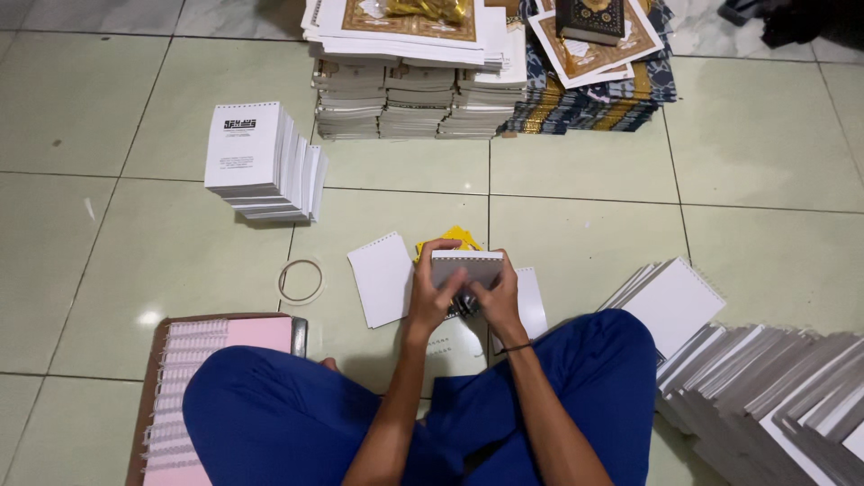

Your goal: The person sits on the floor and assembles spiral-bound notebooks by hand. They pick up a stack of white paper sheets, align them, and insert a metal spiral binding wire through the pre-punched holes. After securing the binding, they place a yellow cover sheet on top of the assembled notebook and stack it with others.

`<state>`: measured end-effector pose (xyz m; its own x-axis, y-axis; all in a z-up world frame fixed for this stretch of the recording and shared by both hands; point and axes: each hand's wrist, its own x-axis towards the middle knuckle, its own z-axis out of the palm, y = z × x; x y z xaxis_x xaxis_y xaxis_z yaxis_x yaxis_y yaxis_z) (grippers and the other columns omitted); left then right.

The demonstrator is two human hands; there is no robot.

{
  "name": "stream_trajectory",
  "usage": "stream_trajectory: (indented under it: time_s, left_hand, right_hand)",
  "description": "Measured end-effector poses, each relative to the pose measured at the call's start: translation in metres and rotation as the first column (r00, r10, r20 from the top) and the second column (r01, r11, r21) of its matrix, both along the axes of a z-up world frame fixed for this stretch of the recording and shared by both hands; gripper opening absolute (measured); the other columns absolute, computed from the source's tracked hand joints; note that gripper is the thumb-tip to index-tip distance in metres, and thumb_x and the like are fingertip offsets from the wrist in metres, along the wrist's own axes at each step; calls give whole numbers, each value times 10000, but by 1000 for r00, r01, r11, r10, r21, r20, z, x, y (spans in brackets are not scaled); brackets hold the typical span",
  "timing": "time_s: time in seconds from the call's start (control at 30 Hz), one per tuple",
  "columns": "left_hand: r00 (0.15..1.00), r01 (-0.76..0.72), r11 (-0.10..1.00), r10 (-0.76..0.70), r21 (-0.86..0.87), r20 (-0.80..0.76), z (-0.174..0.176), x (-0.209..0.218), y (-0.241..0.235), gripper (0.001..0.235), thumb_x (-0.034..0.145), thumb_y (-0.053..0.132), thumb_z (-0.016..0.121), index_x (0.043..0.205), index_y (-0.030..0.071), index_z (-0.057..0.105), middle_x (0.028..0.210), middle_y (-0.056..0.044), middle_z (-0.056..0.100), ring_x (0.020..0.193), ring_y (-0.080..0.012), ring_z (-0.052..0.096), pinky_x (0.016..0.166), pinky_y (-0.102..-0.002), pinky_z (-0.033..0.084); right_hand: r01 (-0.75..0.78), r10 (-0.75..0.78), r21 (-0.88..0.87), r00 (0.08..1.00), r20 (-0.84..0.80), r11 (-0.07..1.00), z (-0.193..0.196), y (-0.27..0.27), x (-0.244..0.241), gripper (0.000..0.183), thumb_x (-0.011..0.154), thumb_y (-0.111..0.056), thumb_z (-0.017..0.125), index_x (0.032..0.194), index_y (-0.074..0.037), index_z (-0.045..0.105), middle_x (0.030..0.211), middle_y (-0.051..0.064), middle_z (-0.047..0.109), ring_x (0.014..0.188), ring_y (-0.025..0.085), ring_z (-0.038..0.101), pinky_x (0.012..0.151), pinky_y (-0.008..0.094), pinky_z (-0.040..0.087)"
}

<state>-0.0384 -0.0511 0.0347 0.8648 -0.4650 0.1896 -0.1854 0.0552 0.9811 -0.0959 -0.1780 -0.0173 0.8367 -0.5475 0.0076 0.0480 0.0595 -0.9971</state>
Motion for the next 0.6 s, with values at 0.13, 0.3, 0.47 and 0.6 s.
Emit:
stream_trajectory:
  time_s: [0.13, 0.3, 0.47, 0.6]
  left_hand:
    - [995, -97, 995, 96, -23, -30, 0, 1, -7, 376, 1007, 346, 570, 1255, 64, 577, 1225, -141, 646, 1274, -314, 555, 1141, -459, 351]
    - [984, -146, 989, 145, -7, -102, -15, 0, -12, 364, 1033, 393, 512, 1197, 86, 619, 1156, -122, 666, 1236, -302, 589, 1125, -451, 366]
    - [986, -126, 992, 123, -18, -114, -15, -2, -11, 442, 1015, 446, 519, 1251, 87, 623, 1195, -146, 658, 1233, -337, 605, 1133, -467, 369]
    - [989, -140, 990, 139, -6, -46, -14, -4, -12, 476, 931, 484, 663, 1245, 127, 645, 1189, -95, 682, 1208, -271, 629, 1102, -433, 411]
  right_hand:
    - [11, -12, -36, 1000, -9, 999, -20, -5, 0, 392, 680, 104, 705, 1003, -59, 554, 859, 23, 550, 843, 183, 542, 798, 348, 454]
    - [24, -30, -139, 999, -42, 990, -20, -6, -1, 381, 637, 106, 716, 964, -59, 612, 813, 44, 582, 806, 178, 559, 752, 361, 466]
    - [61, -74, -97, 988, -134, 993, 12, 9, 1, 276, 655, 84, 697, 893, -32, 618, 774, 61, 594, 758, 189, 555, 707, 379, 485]
    - [99, -119, -120, 978, -170, 988, 10, 16, -1, 246, 645, 58, 723, 866, -29, 659, 754, 86, 640, 735, 189, 607, 667, 394, 496]
